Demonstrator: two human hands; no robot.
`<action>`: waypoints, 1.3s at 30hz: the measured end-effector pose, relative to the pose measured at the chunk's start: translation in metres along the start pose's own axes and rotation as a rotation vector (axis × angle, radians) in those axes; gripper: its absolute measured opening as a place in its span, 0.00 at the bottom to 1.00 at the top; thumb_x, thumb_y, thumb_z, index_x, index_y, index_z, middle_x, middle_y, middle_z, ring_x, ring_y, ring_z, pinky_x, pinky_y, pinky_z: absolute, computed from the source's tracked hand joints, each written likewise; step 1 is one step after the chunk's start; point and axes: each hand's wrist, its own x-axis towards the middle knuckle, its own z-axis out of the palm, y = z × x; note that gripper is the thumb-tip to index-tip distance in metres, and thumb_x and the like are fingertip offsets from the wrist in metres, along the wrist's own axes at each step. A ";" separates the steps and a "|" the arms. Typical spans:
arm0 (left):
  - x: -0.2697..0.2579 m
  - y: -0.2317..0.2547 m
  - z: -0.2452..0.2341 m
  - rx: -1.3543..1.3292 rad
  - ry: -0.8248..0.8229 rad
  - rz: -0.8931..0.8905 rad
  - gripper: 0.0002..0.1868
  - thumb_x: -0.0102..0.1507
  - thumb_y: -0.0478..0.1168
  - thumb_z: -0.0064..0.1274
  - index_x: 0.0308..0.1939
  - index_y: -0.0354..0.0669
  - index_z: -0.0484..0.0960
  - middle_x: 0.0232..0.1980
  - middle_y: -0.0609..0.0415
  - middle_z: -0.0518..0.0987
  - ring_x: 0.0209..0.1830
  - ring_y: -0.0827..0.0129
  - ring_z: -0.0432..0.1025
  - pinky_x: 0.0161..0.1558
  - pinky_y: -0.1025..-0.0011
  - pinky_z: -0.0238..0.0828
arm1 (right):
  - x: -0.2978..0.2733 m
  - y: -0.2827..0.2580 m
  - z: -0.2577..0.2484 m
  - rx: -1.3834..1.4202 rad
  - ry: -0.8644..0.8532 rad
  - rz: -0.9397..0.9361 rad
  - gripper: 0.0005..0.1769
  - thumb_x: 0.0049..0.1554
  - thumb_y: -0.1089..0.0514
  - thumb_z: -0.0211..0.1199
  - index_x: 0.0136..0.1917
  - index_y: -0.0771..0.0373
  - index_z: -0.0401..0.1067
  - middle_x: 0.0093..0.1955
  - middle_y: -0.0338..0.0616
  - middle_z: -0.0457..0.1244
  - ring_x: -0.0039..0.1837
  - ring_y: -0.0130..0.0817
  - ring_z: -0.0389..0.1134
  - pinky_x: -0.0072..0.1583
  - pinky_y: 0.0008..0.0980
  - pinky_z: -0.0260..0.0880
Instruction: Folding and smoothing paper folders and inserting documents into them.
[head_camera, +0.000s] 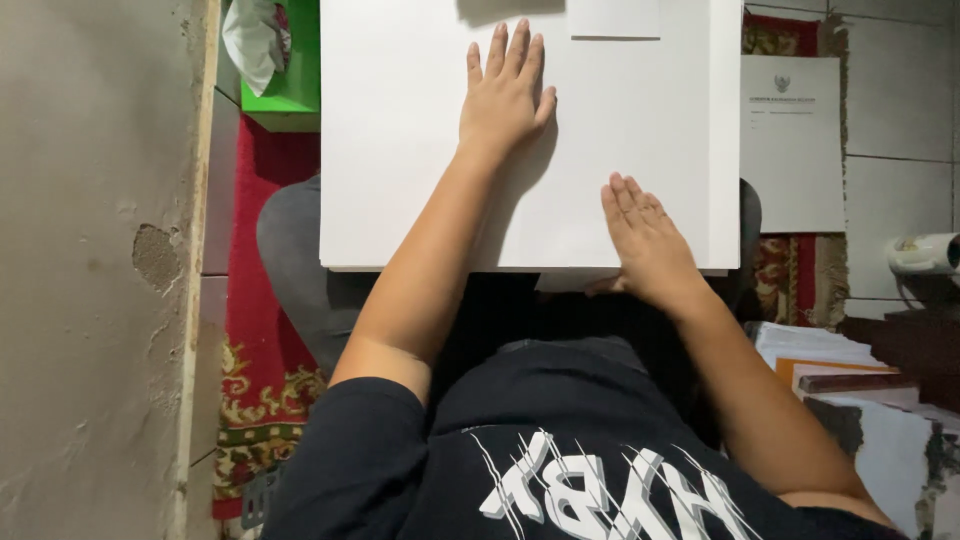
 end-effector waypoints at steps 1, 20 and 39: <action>0.000 -0.002 0.001 0.000 -0.002 0.001 0.38 0.71 0.60 0.41 0.80 0.45 0.57 0.83 0.48 0.50 0.83 0.49 0.41 0.76 0.35 0.38 | 0.009 -0.007 0.002 0.001 -0.001 0.001 0.92 0.25 0.31 0.82 0.84 0.71 0.31 0.88 0.60 0.29 0.88 0.51 0.30 0.82 0.47 0.32; 0.000 -0.002 0.001 -0.022 0.010 -0.009 0.38 0.71 0.59 0.42 0.80 0.45 0.57 0.83 0.48 0.50 0.83 0.49 0.41 0.76 0.36 0.37 | 0.014 -0.014 -0.011 -0.024 0.090 -0.077 0.85 0.34 0.18 0.67 0.84 0.70 0.34 0.88 0.58 0.32 0.88 0.50 0.33 0.82 0.50 0.38; 0.002 -0.013 0.023 -0.059 0.179 0.024 0.35 0.67 0.57 0.47 0.75 0.46 0.66 0.80 0.48 0.58 0.81 0.48 0.50 0.76 0.39 0.47 | 0.157 0.029 -0.060 0.195 0.240 0.477 0.41 0.71 0.38 0.51 0.88 0.57 0.51 0.84 0.55 0.15 0.85 0.52 0.16 0.80 0.66 0.35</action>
